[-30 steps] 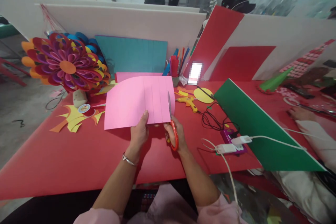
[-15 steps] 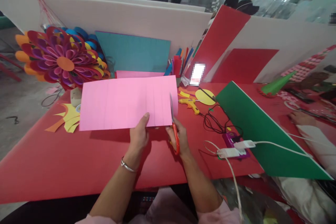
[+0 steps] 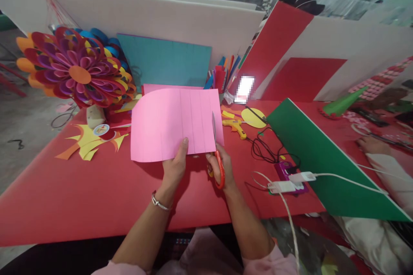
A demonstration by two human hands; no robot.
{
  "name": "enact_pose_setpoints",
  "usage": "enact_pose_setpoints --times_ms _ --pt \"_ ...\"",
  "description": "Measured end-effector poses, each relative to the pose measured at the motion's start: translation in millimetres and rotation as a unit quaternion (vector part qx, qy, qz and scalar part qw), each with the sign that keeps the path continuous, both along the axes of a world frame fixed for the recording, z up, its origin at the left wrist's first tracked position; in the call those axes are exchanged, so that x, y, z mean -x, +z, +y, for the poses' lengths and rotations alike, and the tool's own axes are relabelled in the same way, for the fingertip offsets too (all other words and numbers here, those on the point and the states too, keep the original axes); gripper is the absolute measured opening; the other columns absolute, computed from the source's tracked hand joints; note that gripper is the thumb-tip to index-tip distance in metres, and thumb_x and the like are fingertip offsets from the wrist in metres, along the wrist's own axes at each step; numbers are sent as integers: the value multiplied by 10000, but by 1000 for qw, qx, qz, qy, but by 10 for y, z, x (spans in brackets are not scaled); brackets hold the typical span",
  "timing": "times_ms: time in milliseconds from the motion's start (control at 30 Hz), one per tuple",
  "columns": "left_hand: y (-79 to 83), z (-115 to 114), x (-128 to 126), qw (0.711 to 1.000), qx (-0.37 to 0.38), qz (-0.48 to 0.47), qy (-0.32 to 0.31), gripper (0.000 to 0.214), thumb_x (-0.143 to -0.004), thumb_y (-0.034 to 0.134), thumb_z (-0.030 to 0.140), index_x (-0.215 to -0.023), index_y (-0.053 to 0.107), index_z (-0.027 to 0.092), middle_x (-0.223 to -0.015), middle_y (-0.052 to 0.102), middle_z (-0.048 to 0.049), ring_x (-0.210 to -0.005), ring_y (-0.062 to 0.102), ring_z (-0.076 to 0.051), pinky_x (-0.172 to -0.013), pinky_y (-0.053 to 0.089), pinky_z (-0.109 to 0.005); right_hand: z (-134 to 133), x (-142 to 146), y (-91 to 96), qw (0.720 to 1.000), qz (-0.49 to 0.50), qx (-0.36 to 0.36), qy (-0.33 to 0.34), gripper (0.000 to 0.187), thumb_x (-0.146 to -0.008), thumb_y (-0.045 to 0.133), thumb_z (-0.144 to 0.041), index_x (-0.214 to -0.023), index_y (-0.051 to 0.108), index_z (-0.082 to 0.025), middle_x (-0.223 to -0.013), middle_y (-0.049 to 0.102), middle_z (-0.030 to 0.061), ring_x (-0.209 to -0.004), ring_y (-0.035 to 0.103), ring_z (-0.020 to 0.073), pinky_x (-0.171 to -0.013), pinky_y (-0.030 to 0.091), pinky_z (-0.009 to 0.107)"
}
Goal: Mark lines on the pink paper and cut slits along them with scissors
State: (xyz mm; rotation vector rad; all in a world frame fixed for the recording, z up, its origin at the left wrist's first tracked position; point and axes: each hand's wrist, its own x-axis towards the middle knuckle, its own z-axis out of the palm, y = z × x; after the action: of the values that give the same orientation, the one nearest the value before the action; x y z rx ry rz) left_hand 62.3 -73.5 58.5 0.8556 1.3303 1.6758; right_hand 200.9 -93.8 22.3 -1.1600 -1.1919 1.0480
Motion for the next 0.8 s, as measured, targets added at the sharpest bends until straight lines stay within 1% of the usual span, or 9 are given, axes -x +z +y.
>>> enact_pose_setpoints --times_ms 100,233,367,433,467,533,633,700,800 --pt "-1 4 11 1000 -16 8 -1 459 -825 851 452 -1199 759 203 -1301 752 -118 -1314 664 -298 -1186 504 -442 -32 1 5 998 54 6 16 217 -931 656 -446 -979 610 -239 -550 463 -79 -410 429 115 -407 393 244" --pt "8 -19 15 999 -1 24 -25 424 -813 839 499 -1070 780 167 -1106 805 -136 -1205 724 -329 -1090 576 -479 -68 3 61 996 81 2 30 236 -923 668 -462 -914 578 -244 -570 497 -66 -422 455 114 -411 396 242" --pt "0 -47 1 997 -24 60 36 439 -800 862 452 -1152 754 213 -1291 753 -130 -1331 652 -312 -1197 490 -464 -78 0 85 992 114 1 49 254 -907 671 -457 -853 551 -240 -599 517 -62 -425 467 106 -405 401 239" --pt "-6 -41 2 996 -39 73 40 401 -805 860 441 -1129 753 230 -1265 761 -115 -1292 676 -297 -1195 493 -451 -78 -9 66 990 128 -5 65 244 -918 659 -442 -840 552 -237 -588 512 -65 -424 463 102 -406 402 234" --pt "-8 -31 7 997 -39 70 21 370 -814 849 455 -1086 756 222 -1180 783 -111 -1200 723 -294 -1142 542 -452 -79 -14 54 989 130 -8 70 232 -923 656 -429 -846 557 -235 -587 514 -65 -428 464 101 -408 401 230" --pt "-11 -1 23 998 -28 38 -40 375 -823 827 498 -1027 753 192 -990 796 -96 -942 784 -277 -919 659 -439 -81 -24 36 989 129 -12 68 199 -930 654 -404 -873 571 -232 -588 519 -67 -432 465 100 -408 398 225" --pt "-8 36 53 993 -19 -35 -109 480 -773 863 505 -1081 735 160 -938 784 -87 -712 756 -233 -579 657 -354 -85 -28 53 991 120 -17 62 160 -924 653 -376 -916 587 -230 -586 523 -68 -435 470 104 -413 403 227" --pt "0 34 66 991 -20 -48 -126 480 -739 897 471 -1059 739 149 -924 785 -86 -645 734 -210 -517 630 -323 -83 -24 82 991 119 -20 63 156 -910 653 -371 -927 590 -230 -574 517 -72 -432 468 108 -415 406 233" --pt "22 0 69 992 -15 -14 -124 364 -768 884 453 -897 754 139 -742 760 -61 -557 705 -194 -576 645 -331 -73 -22 102 991 117 -3 62 172 -893 650 -384 -946 585 -234 -547 506 -80 -412 456 115 -411 400 244"
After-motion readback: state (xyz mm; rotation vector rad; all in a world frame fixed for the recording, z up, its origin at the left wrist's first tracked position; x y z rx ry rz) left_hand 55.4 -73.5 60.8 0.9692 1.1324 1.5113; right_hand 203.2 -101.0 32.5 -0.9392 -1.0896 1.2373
